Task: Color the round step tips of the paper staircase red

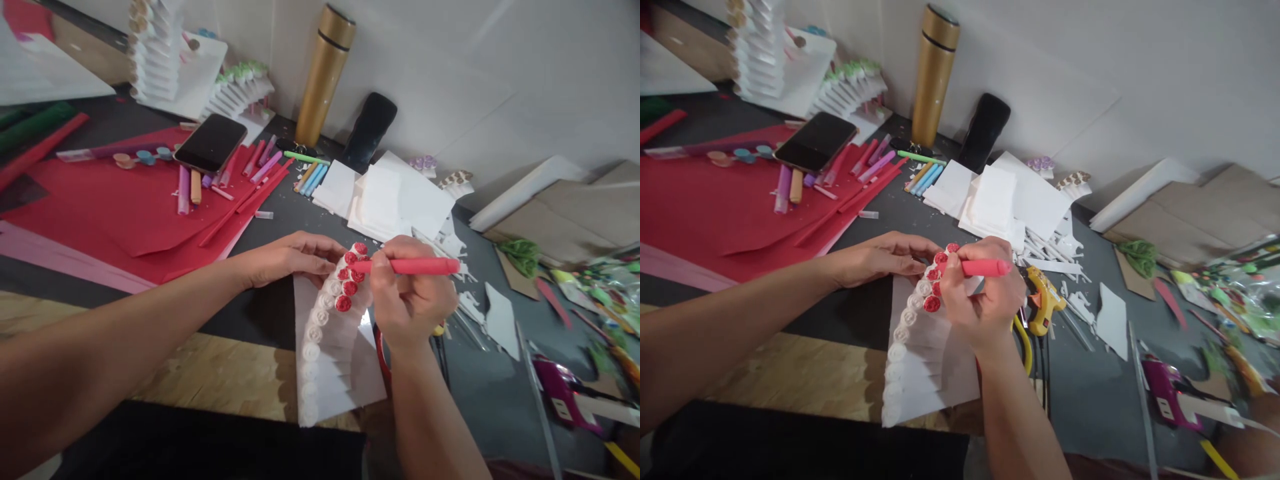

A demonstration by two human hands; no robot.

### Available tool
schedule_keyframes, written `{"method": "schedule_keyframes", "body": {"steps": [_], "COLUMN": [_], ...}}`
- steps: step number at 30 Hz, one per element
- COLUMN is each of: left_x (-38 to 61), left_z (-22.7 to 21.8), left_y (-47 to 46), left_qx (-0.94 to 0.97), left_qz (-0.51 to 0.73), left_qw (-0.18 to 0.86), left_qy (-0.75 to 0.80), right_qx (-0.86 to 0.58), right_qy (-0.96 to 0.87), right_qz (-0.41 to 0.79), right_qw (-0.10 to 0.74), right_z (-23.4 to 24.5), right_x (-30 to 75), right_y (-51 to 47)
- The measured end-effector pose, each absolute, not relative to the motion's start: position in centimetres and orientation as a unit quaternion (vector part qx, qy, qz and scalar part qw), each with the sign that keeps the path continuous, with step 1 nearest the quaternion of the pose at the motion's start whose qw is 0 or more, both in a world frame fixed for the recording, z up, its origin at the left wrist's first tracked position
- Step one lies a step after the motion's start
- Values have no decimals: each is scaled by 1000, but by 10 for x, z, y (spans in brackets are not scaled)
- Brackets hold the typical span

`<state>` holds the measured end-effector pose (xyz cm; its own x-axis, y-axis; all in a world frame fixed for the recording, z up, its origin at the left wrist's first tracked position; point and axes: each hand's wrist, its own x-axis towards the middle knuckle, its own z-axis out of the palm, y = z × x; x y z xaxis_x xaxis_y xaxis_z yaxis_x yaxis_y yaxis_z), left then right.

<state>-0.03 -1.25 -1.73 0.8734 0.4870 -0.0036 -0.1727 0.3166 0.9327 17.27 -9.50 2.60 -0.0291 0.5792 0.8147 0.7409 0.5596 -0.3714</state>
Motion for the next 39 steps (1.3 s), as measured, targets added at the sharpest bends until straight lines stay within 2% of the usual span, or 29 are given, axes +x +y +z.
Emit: {"method": "schedule_keyframes", "body": {"steps": [10, 27, 39], "left_x": [0, 0, 0], "left_z": [-19, -18, -18], "left_y": [-12, -13, -12], "left_qx": [556, 554, 567], "left_qz": [216, 212, 208], "left_qw": [790, 791, 783], "left_qy": [140, 151, 152], "right_qx": [-417, -415, -416], "right_qy": [-738, -766, -762], "right_qz": [-97, -149, -141], "right_qw": [521, 468, 476], "right_z": [27, 28, 27], "right_x": [172, 171, 171], "right_y": [-93, -95, -96]}}
